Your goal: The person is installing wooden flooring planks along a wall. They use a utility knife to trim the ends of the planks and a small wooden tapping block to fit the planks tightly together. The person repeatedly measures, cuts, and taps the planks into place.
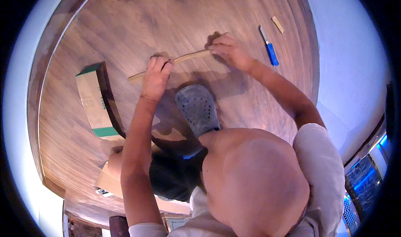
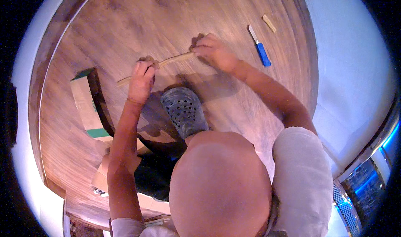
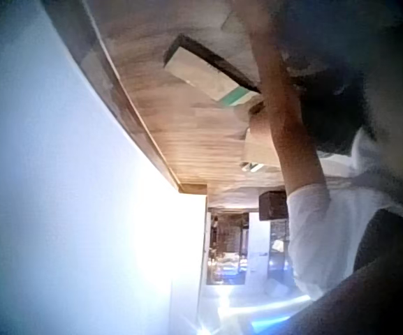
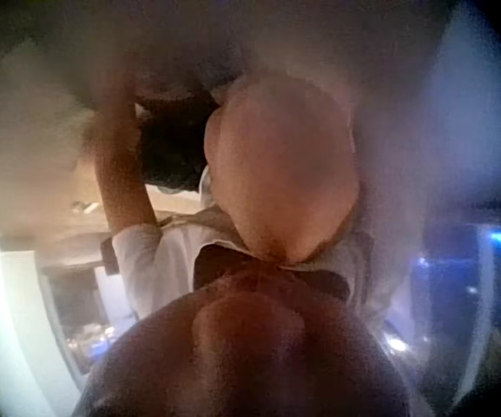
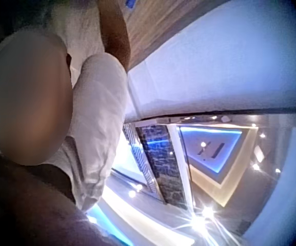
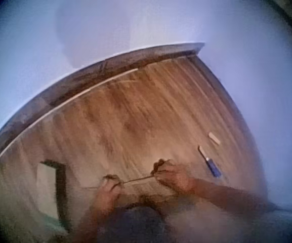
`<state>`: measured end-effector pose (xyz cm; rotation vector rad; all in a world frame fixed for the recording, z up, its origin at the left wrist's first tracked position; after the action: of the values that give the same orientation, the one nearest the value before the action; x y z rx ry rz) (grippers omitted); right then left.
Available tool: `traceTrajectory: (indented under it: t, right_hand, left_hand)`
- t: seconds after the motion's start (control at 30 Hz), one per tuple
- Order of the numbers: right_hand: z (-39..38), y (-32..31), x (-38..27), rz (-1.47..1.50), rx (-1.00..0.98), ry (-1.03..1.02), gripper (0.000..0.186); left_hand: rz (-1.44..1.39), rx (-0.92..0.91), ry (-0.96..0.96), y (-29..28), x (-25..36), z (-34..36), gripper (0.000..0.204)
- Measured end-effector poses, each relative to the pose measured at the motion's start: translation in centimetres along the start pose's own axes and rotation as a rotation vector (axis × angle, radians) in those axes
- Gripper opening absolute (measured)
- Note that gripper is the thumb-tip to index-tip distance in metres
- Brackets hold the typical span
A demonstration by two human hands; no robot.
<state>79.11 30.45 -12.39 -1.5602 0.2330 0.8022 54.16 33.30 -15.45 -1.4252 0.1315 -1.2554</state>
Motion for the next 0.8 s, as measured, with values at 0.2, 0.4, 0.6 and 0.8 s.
traceTrajectory:
  t: [0.2,0.4,0.6,0.8]
  right_hand:
    - [1.5,-1.0,0.9,0.008,-0.014,0.108,0.022]
    - [0.9,-1.0,1.8,0.037,0.042,0.099,0.023]
    - [1.1,-1.3,1.6,0.053,0.012,0.032,0.020]
    - [-0.6,-3.5,4.9,0.024,-0.070,0.160,0.018]
  left_hand:
    - [0.012,-0.008,-0.036,-0.7,0.0,1.6,0.030]
    - [-0.107,0.066,0.010,2.1,3.0,6.5,0.022]
    - [-0.120,0.005,-0.047,5.4,2.7,9.2,0.012]
    - [-0.190,-0.083,-0.059,6.4,1.8,9.2,0.011]
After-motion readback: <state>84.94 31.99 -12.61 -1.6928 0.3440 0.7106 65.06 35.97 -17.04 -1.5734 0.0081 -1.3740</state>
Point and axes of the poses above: each hand's wrist, its own z-axis towards the middle knuckle, its own y-axis out of the palm, x = y × z, the point moved 8 cm from there along z, towards the middle knuckle, and after that the axes turned 5 degrees about y, right-handed, at the moved point
